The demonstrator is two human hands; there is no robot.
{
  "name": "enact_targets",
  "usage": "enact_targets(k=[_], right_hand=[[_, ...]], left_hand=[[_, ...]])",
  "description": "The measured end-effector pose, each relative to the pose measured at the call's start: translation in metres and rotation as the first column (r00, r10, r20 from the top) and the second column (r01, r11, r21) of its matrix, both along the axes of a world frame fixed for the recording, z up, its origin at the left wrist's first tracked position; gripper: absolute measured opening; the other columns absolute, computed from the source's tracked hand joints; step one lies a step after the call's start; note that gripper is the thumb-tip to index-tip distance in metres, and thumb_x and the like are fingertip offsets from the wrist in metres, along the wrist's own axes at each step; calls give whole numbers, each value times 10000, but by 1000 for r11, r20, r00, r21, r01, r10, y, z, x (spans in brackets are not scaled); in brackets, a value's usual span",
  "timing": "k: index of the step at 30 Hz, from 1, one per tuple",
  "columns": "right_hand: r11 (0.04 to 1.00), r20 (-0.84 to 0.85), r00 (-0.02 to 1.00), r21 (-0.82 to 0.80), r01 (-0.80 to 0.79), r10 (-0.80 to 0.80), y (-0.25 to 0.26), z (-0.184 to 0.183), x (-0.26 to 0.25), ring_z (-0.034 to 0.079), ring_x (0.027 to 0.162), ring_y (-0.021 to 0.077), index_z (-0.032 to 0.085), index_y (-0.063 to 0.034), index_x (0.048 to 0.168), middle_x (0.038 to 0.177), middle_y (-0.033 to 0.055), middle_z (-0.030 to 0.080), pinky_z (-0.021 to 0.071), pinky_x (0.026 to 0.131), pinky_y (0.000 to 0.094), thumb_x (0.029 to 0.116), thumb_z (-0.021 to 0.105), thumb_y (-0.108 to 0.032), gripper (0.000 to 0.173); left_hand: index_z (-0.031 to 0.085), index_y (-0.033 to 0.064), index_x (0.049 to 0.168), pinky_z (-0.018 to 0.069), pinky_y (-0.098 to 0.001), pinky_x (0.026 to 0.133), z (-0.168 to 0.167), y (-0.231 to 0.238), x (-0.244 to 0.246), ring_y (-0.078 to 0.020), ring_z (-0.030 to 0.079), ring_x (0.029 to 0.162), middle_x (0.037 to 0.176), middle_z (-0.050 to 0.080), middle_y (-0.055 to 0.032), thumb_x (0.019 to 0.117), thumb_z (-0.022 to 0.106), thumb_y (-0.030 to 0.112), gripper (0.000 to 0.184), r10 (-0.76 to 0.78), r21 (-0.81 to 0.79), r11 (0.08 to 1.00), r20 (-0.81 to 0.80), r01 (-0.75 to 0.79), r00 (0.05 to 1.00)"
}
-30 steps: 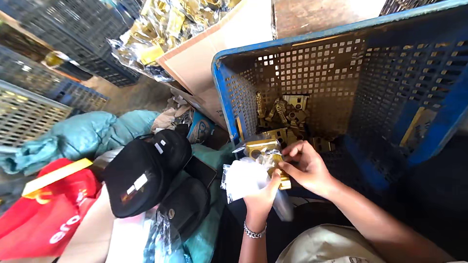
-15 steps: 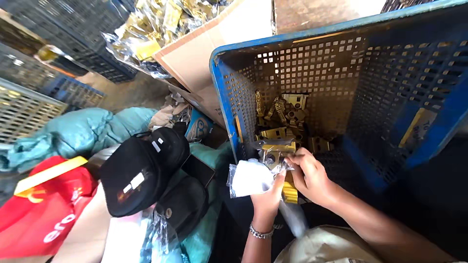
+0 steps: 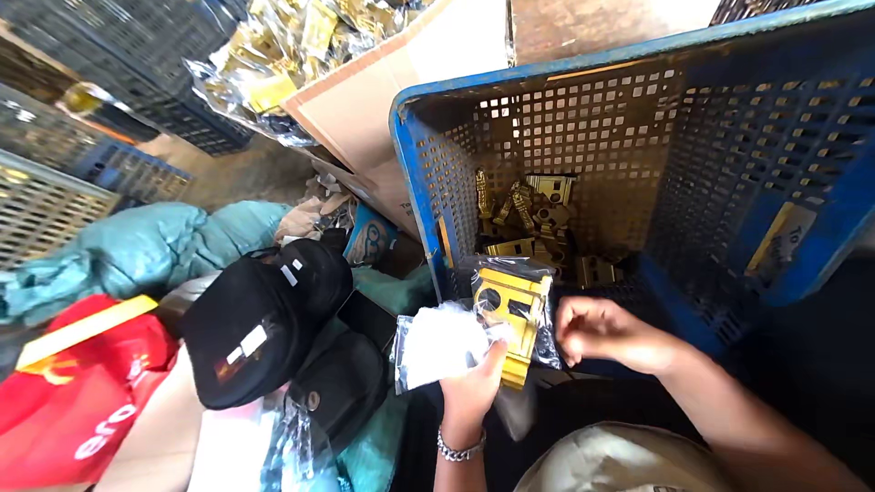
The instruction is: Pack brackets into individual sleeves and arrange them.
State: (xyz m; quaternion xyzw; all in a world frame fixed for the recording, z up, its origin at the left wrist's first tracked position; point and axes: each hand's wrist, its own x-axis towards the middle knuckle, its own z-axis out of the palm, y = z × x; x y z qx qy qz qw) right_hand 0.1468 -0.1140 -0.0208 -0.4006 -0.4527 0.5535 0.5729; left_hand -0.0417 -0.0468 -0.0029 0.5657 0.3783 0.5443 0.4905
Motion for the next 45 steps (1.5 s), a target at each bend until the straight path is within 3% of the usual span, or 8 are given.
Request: enact_targets(k=[4, 8, 14, 22, 31, 36, 40, 45], right_hand=[[948, -218, 972, -282, -151, 90, 22, 12, 17, 721, 852, 90, 536, -160, 1242, 989, -66, 723, 619, 696, 300, 911, 399, -799, 732], [947, 51, 983, -265, 181, -174, 54, 40, 17, 648, 788, 44, 689, -41, 1047, 890, -14, 698, 549, 738, 225, 1098, 426, -219, 322], [754, 170, 743, 7, 657, -648, 63, 35, 23, 473, 481, 19, 578, -105, 1008, 615, -90, 445, 505, 516, 217, 1093, 457, -228, 193], [964, 774, 577, 175, 202, -262, 9, 27, -10, 631, 647, 214, 690, 56, 1005, 831, 162, 679, 539, 581, 375, 898, 677, -563, 628], [755, 737, 172, 652, 71, -653, 8, 9, -53, 699, 618, 281, 690, 3, 870, 799, 170, 704, 568, 512, 363, 924, 568, -63, 149], [782, 736, 295, 619, 71, -609, 8, -4, -52, 682, 618, 240, 681, -34, 836, 759, 120, 676, 565, 531, 343, 963, 570, -160, 211], [947, 606, 742, 299, 121, -286, 10, 10, -35, 580, 1250, 259, 583, 48, 1333, 1389, 288, 523, 560, 932, 296, 899, 754, -398, 646], [998, 705, 709, -38, 46, -5, 16, 23, 5, 704, 1016, 219, 725, 20, 1167, 1118, 185, 723, 562, 937, 348, 880, 781, -147, 336]], left_hand=[[681, 121, 1050, 591, -189, 854, 8, 0, -8, 54, 682, 926, 960, 732, 168, 681, 822, -16, 418, -214, 87, 972, -44, 217, 976], [670, 52, 1010, 597, -193, 834, 2, -3, -8, 38, 691, 889, 914, 736, 125, 654, 803, -63, 398, -205, 72, 975, -81, 211, 975], [627, 21, 1024, 611, -209, 794, 2, -1, -10, 0, 709, 837, 868, 734, 71, 676, 766, -92, 392, -41, -112, 993, -92, 30, 995], [607, -73, 1012, 581, -161, 832, -4, 1, -1, 68, 676, 878, 889, 721, 83, 657, 768, -102, 392, -6, 57, 998, -152, 15, 988], [588, -150, 1013, 543, -121, 798, -18, 3, 6, 86, 639, 855, 878, 688, 6, 682, 735, -72, 370, 127, 54, 992, -251, -117, 960], [558, -140, 1041, 551, -132, 790, -21, 8, 13, 75, 641, 857, 885, 671, 23, 667, 693, -93, 401, 267, 48, 964, -166, -263, 949], [547, -103, 1124, 599, -222, 835, -13, 13, 11, -17, 693, 896, 937, 705, -7, 733, 751, -69, 442, 126, -40, 991, -44, -128, 991], [567, -53, 1213, 640, -346, 740, -1, 3, -23, -170, 748, 824, 977, 757, -69, 879, 631, -19, 342, -279, -332, 897, 83, 291, 957]])
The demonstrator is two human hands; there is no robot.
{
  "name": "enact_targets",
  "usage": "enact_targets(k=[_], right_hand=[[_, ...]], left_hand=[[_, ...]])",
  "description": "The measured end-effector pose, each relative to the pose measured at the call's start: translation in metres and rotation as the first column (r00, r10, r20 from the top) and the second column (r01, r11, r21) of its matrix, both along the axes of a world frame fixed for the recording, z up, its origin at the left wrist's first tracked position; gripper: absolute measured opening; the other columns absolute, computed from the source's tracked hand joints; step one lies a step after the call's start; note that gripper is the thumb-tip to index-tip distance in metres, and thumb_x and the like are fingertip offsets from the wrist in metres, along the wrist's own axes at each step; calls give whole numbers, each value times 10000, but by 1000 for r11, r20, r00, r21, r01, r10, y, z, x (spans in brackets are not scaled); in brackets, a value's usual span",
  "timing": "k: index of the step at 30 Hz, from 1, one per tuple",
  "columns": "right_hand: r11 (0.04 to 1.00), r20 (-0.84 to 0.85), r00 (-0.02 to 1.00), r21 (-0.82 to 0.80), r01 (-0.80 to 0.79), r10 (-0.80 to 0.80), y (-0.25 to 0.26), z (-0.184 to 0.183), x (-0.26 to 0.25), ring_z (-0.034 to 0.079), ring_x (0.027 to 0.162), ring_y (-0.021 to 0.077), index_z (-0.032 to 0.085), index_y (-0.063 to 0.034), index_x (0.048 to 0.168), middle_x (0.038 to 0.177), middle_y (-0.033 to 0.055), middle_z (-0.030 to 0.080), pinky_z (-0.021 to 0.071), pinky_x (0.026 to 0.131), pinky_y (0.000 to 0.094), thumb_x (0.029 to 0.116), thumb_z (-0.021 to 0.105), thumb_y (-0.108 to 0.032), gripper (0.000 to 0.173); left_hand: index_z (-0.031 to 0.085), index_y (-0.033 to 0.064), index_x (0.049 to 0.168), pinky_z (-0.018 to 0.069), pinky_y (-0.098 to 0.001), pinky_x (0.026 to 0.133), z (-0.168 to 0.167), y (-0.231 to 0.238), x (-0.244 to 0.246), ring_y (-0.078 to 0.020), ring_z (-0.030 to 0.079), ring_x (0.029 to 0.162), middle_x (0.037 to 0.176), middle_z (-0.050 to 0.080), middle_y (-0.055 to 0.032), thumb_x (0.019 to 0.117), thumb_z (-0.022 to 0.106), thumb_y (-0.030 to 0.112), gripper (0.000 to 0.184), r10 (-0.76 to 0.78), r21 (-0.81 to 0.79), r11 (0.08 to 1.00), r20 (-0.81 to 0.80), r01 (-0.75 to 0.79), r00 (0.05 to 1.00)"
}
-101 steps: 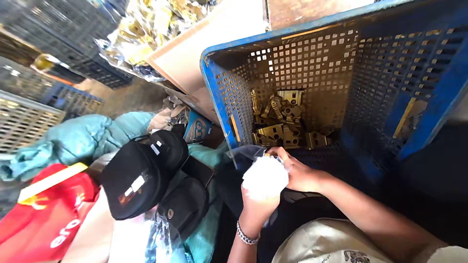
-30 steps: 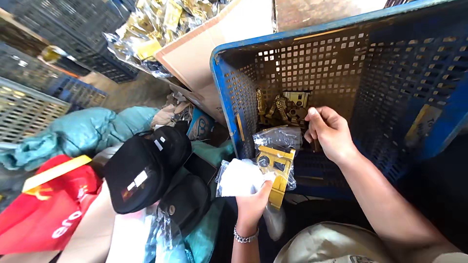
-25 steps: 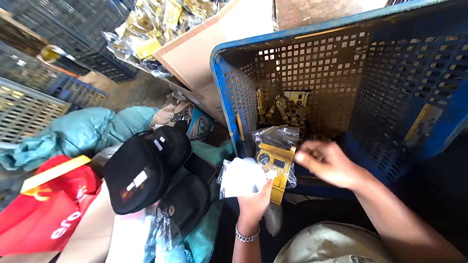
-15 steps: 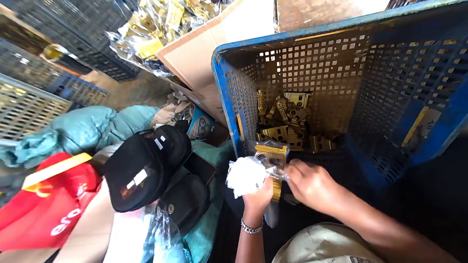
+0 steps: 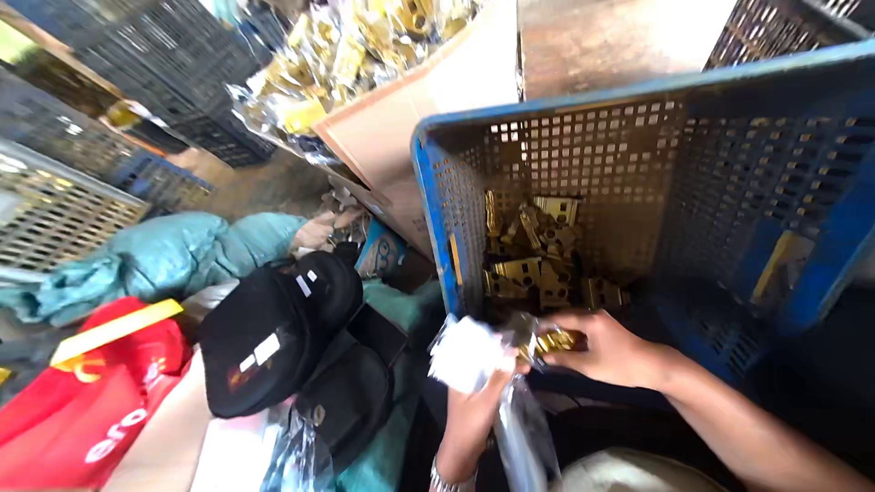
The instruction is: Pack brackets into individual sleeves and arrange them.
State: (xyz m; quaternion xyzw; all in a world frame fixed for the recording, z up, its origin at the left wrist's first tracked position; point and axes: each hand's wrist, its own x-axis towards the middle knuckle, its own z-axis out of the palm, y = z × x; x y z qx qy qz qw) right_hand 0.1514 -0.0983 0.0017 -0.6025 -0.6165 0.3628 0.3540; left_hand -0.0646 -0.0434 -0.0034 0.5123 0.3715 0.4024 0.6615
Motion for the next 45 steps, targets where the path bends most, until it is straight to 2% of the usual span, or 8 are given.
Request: enact_targets(k=[3, 9, 13, 18, 21, 29, 33, 45], right_hand=[[820, 79, 893, -440, -367, 442, 15, 49, 37, 678, 987, 368, 702, 40, 1200, 1070, 251, 705, 509, 923, 535, 883, 785, -67, 344], [771, -374, 918, 543, 333, -133, 52, 94, 42, 717, 952, 98, 610, -100, 1234, 1167, 9, 699, 631, 830, 285, 908, 698, -63, 340], [969, -185, 983, 241, 45, 1, 29, 42, -11, 696, 1028, 266, 630, 80, 1290, 1243, 246, 650, 598, 877, 396, 922, 742, -175, 462], [999, -545, 837, -20, 50, -52, 15, 7, -15, 680, 723, 24, 665, 6, 1047, 855, -33, 696, 600, 713, 218, 965, 603, -28, 108], [982, -651, 758, -108, -156, 49, 8, 0, 3, 708, 938, 104, 592, 39, 1299, 1090, 23, 704, 607, 869, 304, 945, 657, -132, 398], [958, -582, 777, -270, 93, -239, -1, -11, -8, 566, 541, 6, 645, -90, 840, 652, -89, 594, 520, 554, 196, 1078, 484, -220, 316], [966, -707, 692, -252, -53, -147, -4, -5, 0, 702, 803, 84, 618, -18, 1178, 942, -12, 702, 608, 781, 291, 1079, 431, -236, 304], [979, -622, 757, -96, 180, -200, -14, -7, 14, 691, 876, 35, 648, 42, 1163, 1036, 11, 699, 601, 807, 209, 867, 682, 69, 300]], left_hand=[[531, -28, 1300, 607, -287, 827, -13, 8, -32, -84, 711, 907, 1067, 720, -3, 889, 548, -3, 411, 148, -2, 989, -11, -148, 989], [578, -57, 1230, 585, -234, 910, -6, 3, -16, -13, 694, 984, 1053, 739, 21, 803, 694, -104, 445, 196, 190, 963, -13, -190, 981], [541, -166, 1186, 559, -195, 896, 4, -2, 21, 16, 665, 958, 1019, 711, -47, 710, 795, -66, 549, 230, 280, 936, -24, -214, 973], [590, -150, 1098, 551, -159, 871, 4, -3, 33, 38, 660, 903, 952, 709, -38, 680, 817, -81, 481, 231, 403, 897, -78, -181, 970], [597, -221, 1079, 512, -160, 930, 4, -8, 34, 0, 656, 968, 989, 713, -170, 666, 858, -7, 533, 209, 520, 850, -182, -86, 961], [559, -119, 1214, 575, -210, 880, 6, -17, 41, 8, 683, 919, 987, 722, 8, 771, 739, -96, 479, 64, 280, 958, 15, -66, 998], [558, -185, 1200, 559, -198, 927, -11, -6, 37, 0, 679, 981, 1044, 726, -75, 709, 837, 7, 596, 78, 512, 859, -116, -8, 990], [548, -183, 1156, 586, -204, 888, -14, 11, 28, -11, 701, 951, 1012, 732, -71, 721, 845, 32, 569, 66, 465, 882, -276, 74, 959]])
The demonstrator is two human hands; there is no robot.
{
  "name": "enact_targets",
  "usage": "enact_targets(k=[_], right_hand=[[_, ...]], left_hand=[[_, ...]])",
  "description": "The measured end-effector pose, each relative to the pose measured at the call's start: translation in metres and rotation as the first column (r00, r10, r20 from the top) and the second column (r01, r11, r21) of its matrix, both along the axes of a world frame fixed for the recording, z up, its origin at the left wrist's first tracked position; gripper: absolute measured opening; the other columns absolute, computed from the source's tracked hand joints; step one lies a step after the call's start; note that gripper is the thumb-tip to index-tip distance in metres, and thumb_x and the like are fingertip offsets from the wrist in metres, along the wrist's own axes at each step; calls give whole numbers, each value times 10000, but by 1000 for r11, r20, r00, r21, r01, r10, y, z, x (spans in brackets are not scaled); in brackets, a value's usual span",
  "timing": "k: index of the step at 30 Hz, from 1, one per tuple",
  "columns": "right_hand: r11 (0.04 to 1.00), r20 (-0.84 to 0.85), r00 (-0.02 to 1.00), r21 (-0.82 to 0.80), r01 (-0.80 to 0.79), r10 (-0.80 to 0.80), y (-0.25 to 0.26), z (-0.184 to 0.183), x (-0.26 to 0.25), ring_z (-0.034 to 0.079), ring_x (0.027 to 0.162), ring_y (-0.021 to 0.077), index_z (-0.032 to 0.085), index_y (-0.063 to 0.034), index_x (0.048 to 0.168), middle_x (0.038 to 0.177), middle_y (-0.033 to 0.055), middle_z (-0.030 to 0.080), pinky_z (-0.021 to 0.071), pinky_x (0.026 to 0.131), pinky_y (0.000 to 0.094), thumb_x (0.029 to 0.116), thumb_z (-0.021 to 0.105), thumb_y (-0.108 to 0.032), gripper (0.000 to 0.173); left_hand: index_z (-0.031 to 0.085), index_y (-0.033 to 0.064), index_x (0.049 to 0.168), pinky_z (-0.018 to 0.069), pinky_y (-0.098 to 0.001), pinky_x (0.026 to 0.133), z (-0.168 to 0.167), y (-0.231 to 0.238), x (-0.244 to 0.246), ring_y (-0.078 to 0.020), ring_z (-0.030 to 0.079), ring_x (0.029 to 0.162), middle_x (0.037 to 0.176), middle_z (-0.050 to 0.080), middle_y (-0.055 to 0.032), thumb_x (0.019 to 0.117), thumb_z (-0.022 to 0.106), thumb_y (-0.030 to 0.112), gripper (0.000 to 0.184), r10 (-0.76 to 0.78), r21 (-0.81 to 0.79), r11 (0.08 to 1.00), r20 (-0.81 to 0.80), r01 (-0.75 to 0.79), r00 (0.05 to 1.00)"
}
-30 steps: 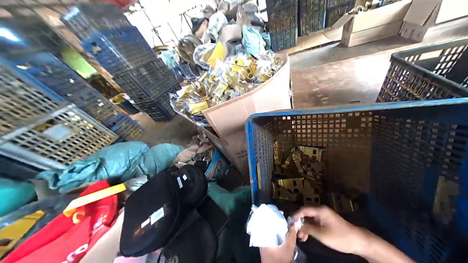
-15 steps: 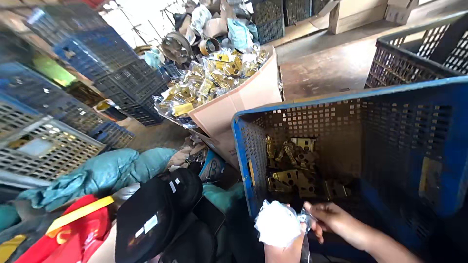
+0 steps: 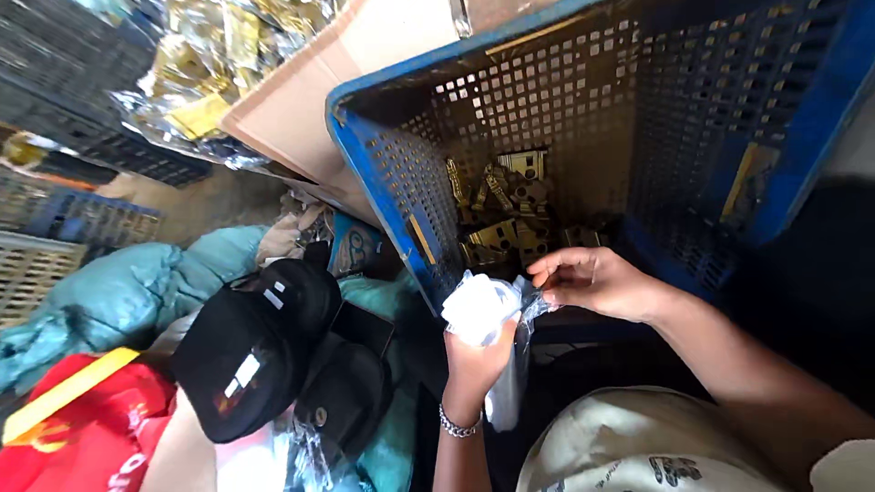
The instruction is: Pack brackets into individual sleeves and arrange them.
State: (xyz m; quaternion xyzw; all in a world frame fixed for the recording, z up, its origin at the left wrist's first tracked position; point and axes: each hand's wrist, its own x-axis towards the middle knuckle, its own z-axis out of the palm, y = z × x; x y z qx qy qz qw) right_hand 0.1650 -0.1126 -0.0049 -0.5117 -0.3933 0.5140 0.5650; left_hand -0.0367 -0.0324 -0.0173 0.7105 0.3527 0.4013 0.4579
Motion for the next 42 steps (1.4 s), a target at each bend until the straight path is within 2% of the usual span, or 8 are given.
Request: enact_targets(k=[7, 12, 17, 23, 29, 34, 39, 42], right_hand=[[970, -81, 971, -80, -231, 225, -3, -4, -1, 676, 994, 23, 618, 37, 1257, 1140, 23, 696, 567, 902, 205, 890, 729, -94, 405], [964, 81, 968, -146, -224, 237, -2, -5, -17, 610, 642, -19, 660, 8, 975, 794, -32, 663, 538, 621, 162, 966, 651, -57, 66], [990, -270, 963, -132, -57, 19, -14, -23, -27, 462, 406, -24, 479, -196, 722, 554, -116, 534, 399, 397, 144, 854, 775, -102, 338], [949, 468, 844, 36, -313, 261, 0, 3, -48, 590, 657, 169, 692, 96, 818, 725, 161, 662, 485, 644, 305, 723, 827, -26, 206], [891, 232, 869, -244, -383, 437, 19, -12, -11, 507, 538, 62, 584, 19, 761, 641, 21, 534, 446, 522, 231, 872, 791, -129, 277], [796, 473, 829, -603, 58, 298, 68, -114, 73, 567, 1265, 416, 559, 69, 1357, 1352, 280, 588, 438, 1076, 559, 949, 669, -9, 429], [608, 571, 714, -752, 256, 405, 86, -183, 115, 362, 1432, 514, 272, 37, 1579, 1633, 304, 219, 382, 1109, 645, 829, 739, 49, 883], [636, 596, 640, -742, 209, 485, 72, -166, 98, 294, 1445, 544, 507, 5, 1467, 1598, 340, 244, 332, 1105, 695, 842, 756, 1, 673]], left_hand=[[590, -173, 1055, 575, -190, 898, -1, 1, 3, 25, 685, 954, 969, 733, -40, 709, 824, 1, 452, -19, 167, 986, 89, 4, 996], [616, -105, 1037, 572, -183, 887, -3, -2, -5, 51, 676, 939, 956, 733, 29, 759, 768, 5, 335, -76, 147, 987, 52, 68, 996], [534, -135, 1085, 599, -193, 748, -5, 25, -29, 13, 685, 760, 844, 695, 47, 900, 582, -28, 219, 227, 117, 965, 76, -235, 971], [688, 150, 1021, 595, -212, 807, 11, -20, -17, 12, 686, 850, 901, 729, 127, 651, 914, 56, 443, -332, -368, 843, 217, 392, 918], [678, -84, 903, 558, -196, 818, -25, 4, -45, -19, 680, 839, 833, 717, -84, 744, 792, 146, 302, -37, 252, 964, -206, 89, 978], [662, 54, 1106, 582, -215, 895, -24, 9, -50, 16, 685, 973, 996, 737, 103, 830, 749, 52, 290, 82, 60, 995, 43, -84, 996], [677, 133, 1110, 585, -219, 906, -14, 12, -43, 1, 698, 978, 1011, 746, 131, 844, 784, 94, 290, 104, 3, 995, 38, -105, 994], [628, 27, 1118, 588, -214, 903, -11, 13, -30, 18, 691, 964, 985, 733, 118, 785, 826, 51, 388, 210, -25, 978, 76, -208, 975]])
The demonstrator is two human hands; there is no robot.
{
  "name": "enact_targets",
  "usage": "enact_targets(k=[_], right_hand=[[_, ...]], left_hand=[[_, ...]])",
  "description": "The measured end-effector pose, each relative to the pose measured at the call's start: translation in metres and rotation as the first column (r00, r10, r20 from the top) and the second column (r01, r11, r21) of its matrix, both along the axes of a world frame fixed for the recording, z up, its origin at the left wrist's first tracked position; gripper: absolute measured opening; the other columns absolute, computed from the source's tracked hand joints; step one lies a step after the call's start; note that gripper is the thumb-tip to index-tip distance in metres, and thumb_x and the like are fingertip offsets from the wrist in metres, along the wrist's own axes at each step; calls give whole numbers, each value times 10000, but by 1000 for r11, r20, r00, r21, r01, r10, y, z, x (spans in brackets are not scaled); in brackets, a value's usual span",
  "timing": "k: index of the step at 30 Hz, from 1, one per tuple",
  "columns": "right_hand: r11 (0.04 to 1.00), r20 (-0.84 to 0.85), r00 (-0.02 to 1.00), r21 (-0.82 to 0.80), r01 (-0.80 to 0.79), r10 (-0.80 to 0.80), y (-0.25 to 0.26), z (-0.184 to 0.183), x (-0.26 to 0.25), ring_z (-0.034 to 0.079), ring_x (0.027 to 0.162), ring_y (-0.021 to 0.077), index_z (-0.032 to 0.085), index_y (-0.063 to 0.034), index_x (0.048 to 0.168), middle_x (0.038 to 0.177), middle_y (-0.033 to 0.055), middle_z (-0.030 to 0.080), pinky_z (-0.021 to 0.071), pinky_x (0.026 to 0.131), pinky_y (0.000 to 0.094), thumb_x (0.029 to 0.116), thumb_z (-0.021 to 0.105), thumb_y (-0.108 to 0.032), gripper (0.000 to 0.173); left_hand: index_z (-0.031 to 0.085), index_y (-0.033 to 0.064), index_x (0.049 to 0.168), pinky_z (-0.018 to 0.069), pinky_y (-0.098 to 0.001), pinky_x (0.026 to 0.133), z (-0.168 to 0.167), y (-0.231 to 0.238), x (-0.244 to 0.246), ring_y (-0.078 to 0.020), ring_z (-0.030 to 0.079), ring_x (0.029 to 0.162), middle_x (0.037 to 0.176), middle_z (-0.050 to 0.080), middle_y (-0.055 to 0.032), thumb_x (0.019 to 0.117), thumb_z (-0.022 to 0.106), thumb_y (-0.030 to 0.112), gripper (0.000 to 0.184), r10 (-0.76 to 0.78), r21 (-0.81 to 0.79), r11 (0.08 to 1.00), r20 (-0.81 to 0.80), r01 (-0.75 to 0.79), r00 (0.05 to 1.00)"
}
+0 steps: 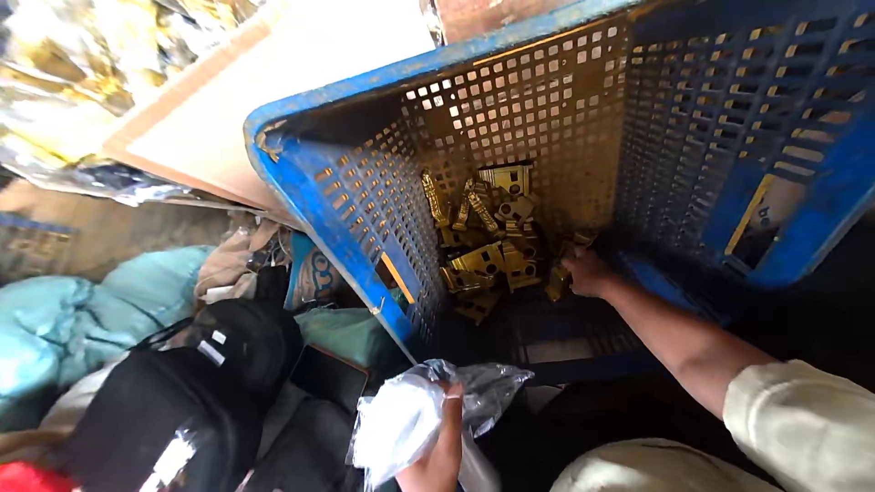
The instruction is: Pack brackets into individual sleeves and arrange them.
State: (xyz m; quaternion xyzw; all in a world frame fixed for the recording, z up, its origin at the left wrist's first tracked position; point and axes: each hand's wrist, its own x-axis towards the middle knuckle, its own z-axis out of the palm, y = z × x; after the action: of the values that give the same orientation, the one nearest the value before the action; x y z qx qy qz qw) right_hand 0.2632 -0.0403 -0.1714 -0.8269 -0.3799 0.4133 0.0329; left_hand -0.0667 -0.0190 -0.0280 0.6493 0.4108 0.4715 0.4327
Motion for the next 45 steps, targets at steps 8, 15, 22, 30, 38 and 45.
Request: enact_targets(k=[8, 15, 22, 30, 38, 45], right_hand=[[718, -639, 753, 449, 532, -157, -59, 133, -43, 727, 860, 237, 469, -72, 1418, 1162, 132, 672, 644, 703, 396, 843, 689, -71, 616], [637, -175, 950, 770, -32, 260, -64, 170, -120, 709, 935, 210, 578, 60, 1263, 1125, 177, 693, 591, 833, 372, 951, 669, -167, 396], [817, -157, 915, 524, -242, 372, -39, 156, -139, 616, 1191, 457, 357, 75, 1481, 1453, 331, 469, 509, 1004, 555, 919, 704, -133, 693], [601, -712, 660, 643, 475, 240, -34, 162, -122, 614, 1166, 146, 576, 6, 1372, 1331, 140, 599, 535, 985, 307, 819, 732, -66, 580], [658, -148, 646, 281, -699, 749, -24, 233, -60, 667, 943, 397, 731, 44, 1110, 999, 256, 705, 497, 876, 589, 874, 798, -78, 274], [265, -87, 951, 964, 5, 298, 4, 287, -68, 659, 1176, 235, 551, -7, 1397, 1442, 184, 537, 626, 867, 352, 858, 811, -242, 643]], left_hand=[[594, -188, 1059, 555, -177, 905, -6, 11, 24, 27, 674, 959, 965, 725, -76, 777, 833, 143, 497, 76, 258, 965, -141, -37, 987], [569, -60, 1105, 594, -203, 770, 27, -19, 49, -14, 687, 808, 892, 713, 30, 774, 763, -51, 384, -30, -235, 969, 216, 82, 976], [679, -133, 998, 595, -257, 843, 14, -26, 28, -62, 721, 883, 910, 750, -114, 722, 810, 69, 366, -213, 74, 970, -193, 231, 958], [612, -189, 1052, 573, -201, 873, 22, -22, 52, -21, 692, 928, 956, 729, -141, 737, 857, 73, 478, -47, 218, 975, 21, 41, 999], [527, -69, 1212, 604, -302, 829, 25, -16, 8, -95, 726, 840, 936, 750, -19, 900, 529, -106, 315, -155, -258, 932, 349, 254, 924], [548, -101, 1187, 614, -289, 874, 29, -21, 2, -72, 735, 889, 959, 759, -29, 806, 731, -104, 423, -173, -159, 963, 247, 217, 953]])
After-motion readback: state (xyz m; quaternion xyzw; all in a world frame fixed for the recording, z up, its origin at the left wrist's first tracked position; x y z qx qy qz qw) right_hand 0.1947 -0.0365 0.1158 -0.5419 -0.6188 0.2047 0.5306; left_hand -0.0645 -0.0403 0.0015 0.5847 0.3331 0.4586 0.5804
